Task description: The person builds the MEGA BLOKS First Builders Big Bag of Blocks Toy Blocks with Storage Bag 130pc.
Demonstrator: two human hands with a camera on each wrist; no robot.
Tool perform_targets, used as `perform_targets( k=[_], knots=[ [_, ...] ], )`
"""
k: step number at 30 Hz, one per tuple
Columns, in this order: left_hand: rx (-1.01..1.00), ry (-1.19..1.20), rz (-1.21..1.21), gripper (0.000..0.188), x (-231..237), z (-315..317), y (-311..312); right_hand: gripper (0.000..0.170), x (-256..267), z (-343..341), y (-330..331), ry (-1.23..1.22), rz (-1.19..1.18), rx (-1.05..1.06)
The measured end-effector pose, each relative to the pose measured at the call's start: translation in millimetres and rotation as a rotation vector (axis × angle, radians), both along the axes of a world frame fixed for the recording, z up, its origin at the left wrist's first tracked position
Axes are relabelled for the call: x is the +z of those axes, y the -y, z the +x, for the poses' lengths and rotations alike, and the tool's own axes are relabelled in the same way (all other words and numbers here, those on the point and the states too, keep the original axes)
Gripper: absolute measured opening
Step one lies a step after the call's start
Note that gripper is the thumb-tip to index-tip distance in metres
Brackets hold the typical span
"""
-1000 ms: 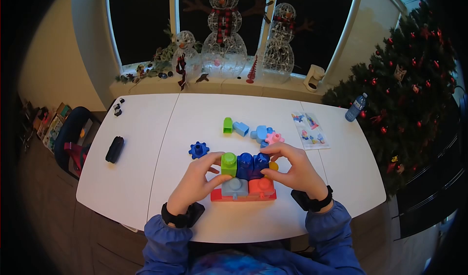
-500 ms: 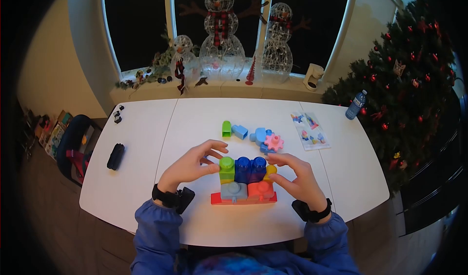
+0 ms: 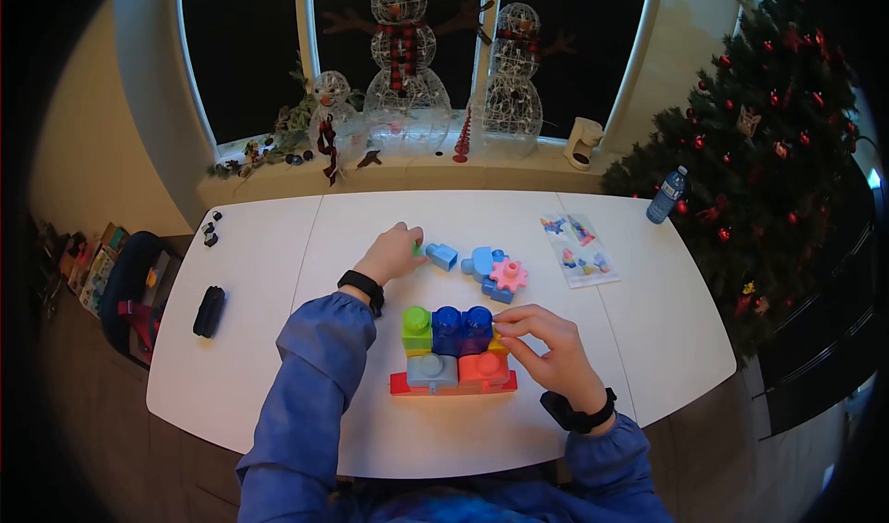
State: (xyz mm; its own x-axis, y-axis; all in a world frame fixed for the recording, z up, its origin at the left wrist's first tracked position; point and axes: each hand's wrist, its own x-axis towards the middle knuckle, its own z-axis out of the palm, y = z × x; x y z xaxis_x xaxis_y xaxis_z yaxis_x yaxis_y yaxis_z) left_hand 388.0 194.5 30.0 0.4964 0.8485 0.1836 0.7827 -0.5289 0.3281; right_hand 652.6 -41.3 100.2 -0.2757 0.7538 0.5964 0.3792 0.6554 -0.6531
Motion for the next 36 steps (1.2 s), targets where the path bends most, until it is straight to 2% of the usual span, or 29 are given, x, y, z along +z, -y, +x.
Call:
perform_targets(
  k=[6,9,13,16,17,18,21,27,29,32,36],
  knots=[
    [-0.025,0.052,0.030,0.040,2,-21,6,0.016,-3,1,-2,0.005,0.012,0.002],
    [0.049,0.285,-0.044,0.044,53,-20,41,0.016,-2,2,-1,0.016,0.006,0.003],
    [-0.044,0.655,-0.011,0.051,106,-17,106,0.017,7,5,-4,0.101,0.009,0.022],
    [-0.156,0.832,0.006,0.055,124,-12,147,0.022,27,-6,-7,0.022,0.046,-0.058],
    [-0.198,0.873,0.012,0.056,125,-9,156,0.035,30,-10,-10,0.000,0.014,-0.074],
    [-0.239,0.913,0.016,0.057,125,-7,163,0.038,36,-16,-10,-0.051,-0.003,-0.075],
    [-0.295,0.949,-0.011,0.058,123,3,178,0.052,50,-34,-16,-0.163,-0.056,-0.065],
    [-0.302,0.853,0.076,0.058,118,9,188,0.047,43,-45,-25,-0.239,-0.034,-0.014],
    [-0.281,0.804,0.098,0.059,122,5,195,0.045,43,-39,-22,-0.242,0.025,-0.061],
    [-0.263,0.744,-0.056,0.062,113,-12,201,0.043,44,-17,-13,-0.205,0.051,-0.102],
    [-0.244,0.675,-0.117,0.061,98,-28,206,0.044,37,3,-2,-0.098,0.045,-0.092]
  ],
)
